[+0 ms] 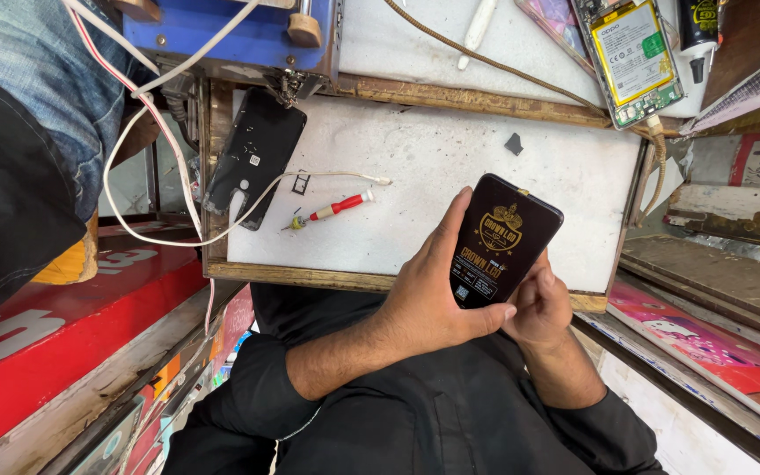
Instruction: The person disassembles a smartphone, removes the battery, and uses a red-handled screwdriver to adjust internal components. They then reassemble the phone by placing the motherboard back into the chassis and closing the back cover.
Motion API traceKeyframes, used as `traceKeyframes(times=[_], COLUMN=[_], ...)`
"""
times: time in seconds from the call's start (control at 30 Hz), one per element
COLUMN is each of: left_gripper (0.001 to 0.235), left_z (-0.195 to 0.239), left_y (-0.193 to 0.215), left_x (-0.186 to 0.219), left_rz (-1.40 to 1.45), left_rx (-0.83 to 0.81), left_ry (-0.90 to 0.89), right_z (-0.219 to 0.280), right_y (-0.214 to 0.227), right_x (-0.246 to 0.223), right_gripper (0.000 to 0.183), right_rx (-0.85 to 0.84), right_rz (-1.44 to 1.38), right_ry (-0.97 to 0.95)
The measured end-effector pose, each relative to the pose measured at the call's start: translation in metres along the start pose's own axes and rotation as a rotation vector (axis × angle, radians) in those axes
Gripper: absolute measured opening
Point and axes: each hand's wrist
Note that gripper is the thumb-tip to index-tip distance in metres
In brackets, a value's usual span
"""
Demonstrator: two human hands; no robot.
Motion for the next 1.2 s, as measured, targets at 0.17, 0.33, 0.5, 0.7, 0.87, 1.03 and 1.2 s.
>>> traceKeyframes(times=[0.17,0.33,0.5,0.7,0.87,1.03,1.2], left_gripper=[0.129,0.127,0.128,0.129,0.128,0.128,0.125], left_z=[-0.001,0.000,0.001,0.003,0.003,0.004,0.007], left_y=[-0.001,-0.004,-0.002,0.000,-0.001,0.000,0.002], left_x=[-0.001,-0.001,-0.007,-0.016,-0.019,-0.017,-0.017], left_rz=[-0.013,-0.023,0.234,0.765,0.764,0.713,0.626], left_rx=[-0.002,0.006,-0.017,-0.106,-0.124,-0.104,-0.074], left_ry=[-0.002,-0.018,-0.074,-0.131,-0.138,-0.160,-0.141], right_z=[-0.002,-0.007,-0.014,-0.017,-0.015,-0.024,-0.023], right_y=[-0.005,-0.013,-0.028,-0.062,-0.093,-0.107,-0.108], right_x=[-0.006,-0.010,-0.017,-0.027,-0.048,-0.054,-0.052], right_gripper=[0.083,0.084,0.085,0.024,0.012,0.011,0.013], right_rx=[0.100,0.086,0.099,0.182,0.251,0.257,0.224], right_rz=[0.120,0.115,0.242,0.871,1.273,1.432,1.457], right_ry=[-0.052,-0.044,-0.071,0.254,0.211,0.221,0.234])
Point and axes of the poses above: each hand's wrist, its own z-axis away from the middle knuckle, its own y-axis out of the back of the hand, x = y × z, and after that the axes turned 11 degrees about -x, right-handed
